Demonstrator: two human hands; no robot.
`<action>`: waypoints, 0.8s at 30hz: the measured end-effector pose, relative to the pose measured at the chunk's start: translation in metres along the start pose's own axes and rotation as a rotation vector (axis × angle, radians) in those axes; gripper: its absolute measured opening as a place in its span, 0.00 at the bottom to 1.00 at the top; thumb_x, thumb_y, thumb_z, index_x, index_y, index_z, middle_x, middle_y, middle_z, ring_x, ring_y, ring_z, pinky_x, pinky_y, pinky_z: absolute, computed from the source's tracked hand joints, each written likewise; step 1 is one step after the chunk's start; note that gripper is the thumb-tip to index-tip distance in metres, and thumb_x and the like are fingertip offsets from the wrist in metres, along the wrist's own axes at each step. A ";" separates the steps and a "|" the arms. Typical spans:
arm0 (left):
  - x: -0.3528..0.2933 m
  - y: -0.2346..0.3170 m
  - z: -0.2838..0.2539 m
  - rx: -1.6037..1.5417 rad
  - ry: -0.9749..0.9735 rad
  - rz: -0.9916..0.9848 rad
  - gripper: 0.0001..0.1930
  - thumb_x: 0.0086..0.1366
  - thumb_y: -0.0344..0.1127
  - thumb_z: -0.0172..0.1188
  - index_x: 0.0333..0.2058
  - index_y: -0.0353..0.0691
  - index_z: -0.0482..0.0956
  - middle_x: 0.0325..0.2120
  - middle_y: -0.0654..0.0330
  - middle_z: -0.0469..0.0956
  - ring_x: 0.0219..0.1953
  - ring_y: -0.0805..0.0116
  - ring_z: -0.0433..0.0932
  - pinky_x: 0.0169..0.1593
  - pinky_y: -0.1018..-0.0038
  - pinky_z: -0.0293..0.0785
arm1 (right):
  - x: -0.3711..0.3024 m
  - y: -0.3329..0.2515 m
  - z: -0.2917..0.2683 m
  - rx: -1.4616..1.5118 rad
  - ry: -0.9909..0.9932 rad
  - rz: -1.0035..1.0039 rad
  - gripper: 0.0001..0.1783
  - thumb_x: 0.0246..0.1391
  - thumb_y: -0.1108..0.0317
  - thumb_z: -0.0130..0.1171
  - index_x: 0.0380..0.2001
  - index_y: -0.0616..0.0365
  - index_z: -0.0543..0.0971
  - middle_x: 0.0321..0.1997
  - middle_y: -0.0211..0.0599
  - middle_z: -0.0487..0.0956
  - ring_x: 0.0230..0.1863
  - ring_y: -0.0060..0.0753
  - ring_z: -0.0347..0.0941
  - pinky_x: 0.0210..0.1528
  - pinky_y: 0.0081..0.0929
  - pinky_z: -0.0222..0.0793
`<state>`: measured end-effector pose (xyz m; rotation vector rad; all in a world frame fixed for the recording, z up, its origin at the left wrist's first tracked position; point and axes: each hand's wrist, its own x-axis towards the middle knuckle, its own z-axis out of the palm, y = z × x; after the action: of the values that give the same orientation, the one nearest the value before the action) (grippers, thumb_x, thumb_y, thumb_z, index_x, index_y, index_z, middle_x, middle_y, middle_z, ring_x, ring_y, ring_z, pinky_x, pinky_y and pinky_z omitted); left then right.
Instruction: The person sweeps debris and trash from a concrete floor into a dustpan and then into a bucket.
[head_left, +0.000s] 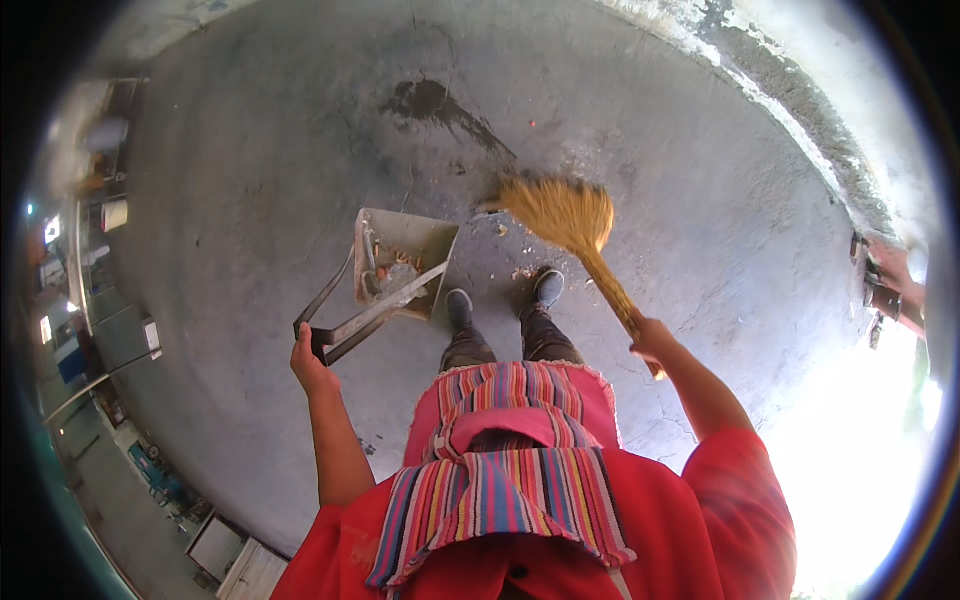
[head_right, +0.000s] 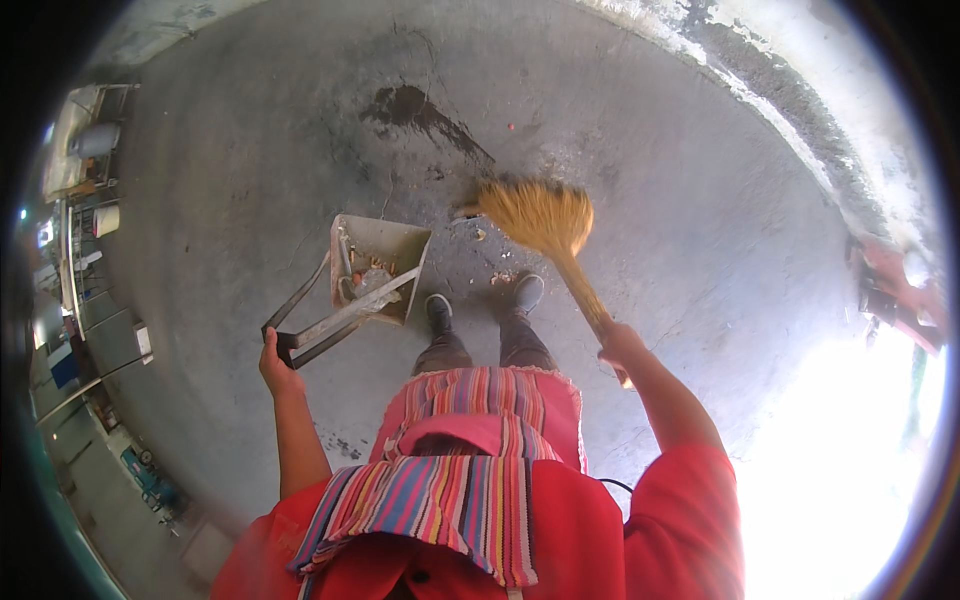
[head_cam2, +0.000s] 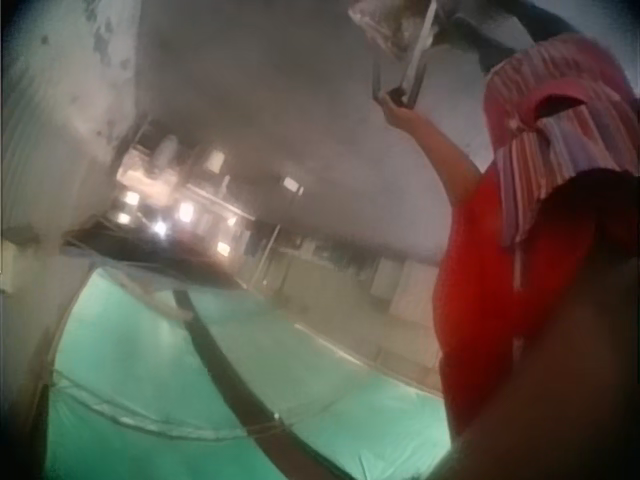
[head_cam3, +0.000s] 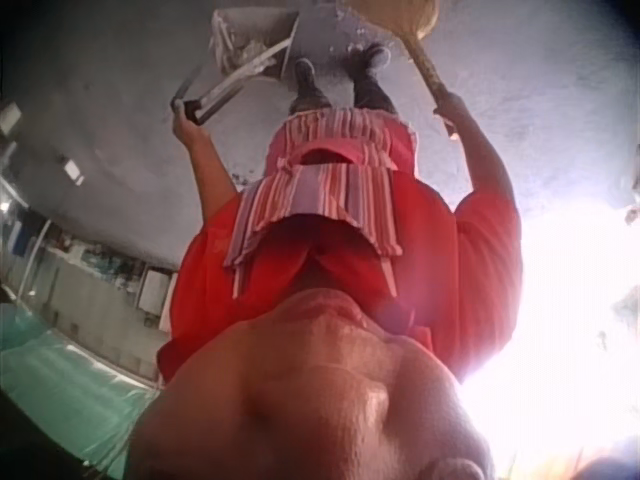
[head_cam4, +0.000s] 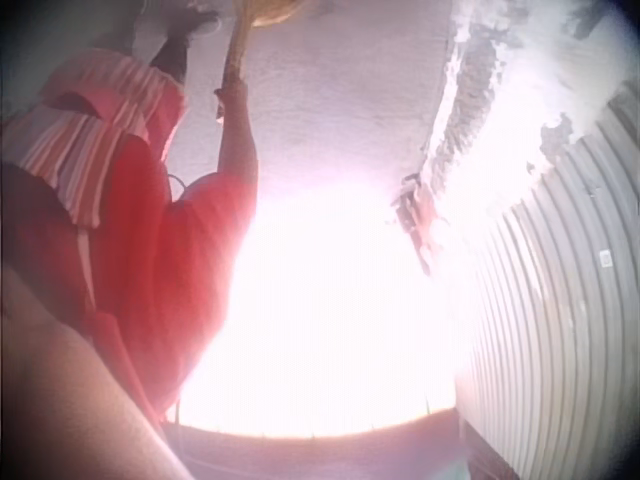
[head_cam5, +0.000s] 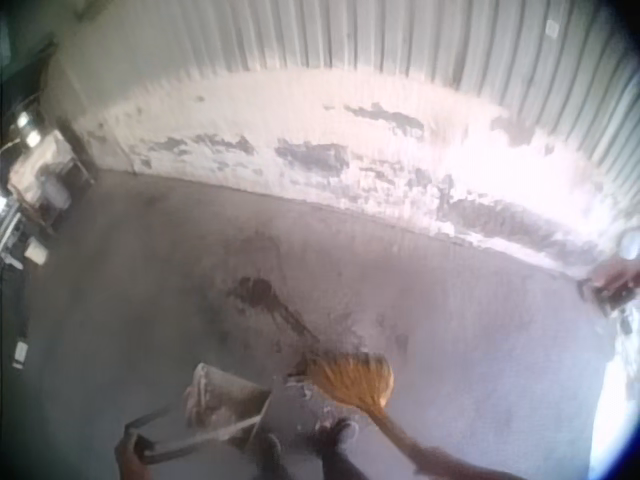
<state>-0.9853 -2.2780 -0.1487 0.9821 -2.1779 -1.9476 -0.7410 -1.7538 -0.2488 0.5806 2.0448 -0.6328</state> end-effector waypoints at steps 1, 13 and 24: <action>0.001 0.000 -0.001 -0.010 -0.010 0.000 0.15 0.57 0.46 0.62 0.28 0.38 0.75 0.23 0.67 0.71 0.28 0.75 0.68 0.34 0.76 0.63 | -0.027 0.003 -0.004 0.057 0.036 0.000 0.47 0.30 0.67 0.65 0.59 0.53 0.59 0.36 0.57 0.76 0.41 0.55 0.73 0.42 0.40 0.70; 0.066 -0.066 -0.022 -0.055 -0.102 -0.013 0.15 0.57 0.47 0.61 0.27 0.39 0.74 0.24 0.67 0.70 0.28 0.75 0.68 0.34 0.76 0.63 | -0.057 -0.094 0.067 1.225 -0.079 -0.066 0.40 0.45 0.77 0.52 0.63 0.48 0.54 0.26 0.37 0.74 0.22 0.28 0.73 0.23 0.28 0.72; 0.115 -0.088 -0.024 0.209 -0.126 0.104 0.17 0.57 0.48 0.60 0.27 0.38 0.74 0.25 0.64 0.71 0.29 0.73 0.69 0.33 0.77 0.66 | 0.206 -0.207 0.118 0.780 -0.199 -0.036 0.20 0.50 0.56 0.58 0.43 0.56 0.72 0.15 0.33 0.69 0.13 0.25 0.66 0.14 0.27 0.65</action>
<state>-1.0301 -2.3553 -0.2653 0.7700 -2.4880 -1.8118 -0.8972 -1.9523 -0.4371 0.8756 1.5790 -1.4660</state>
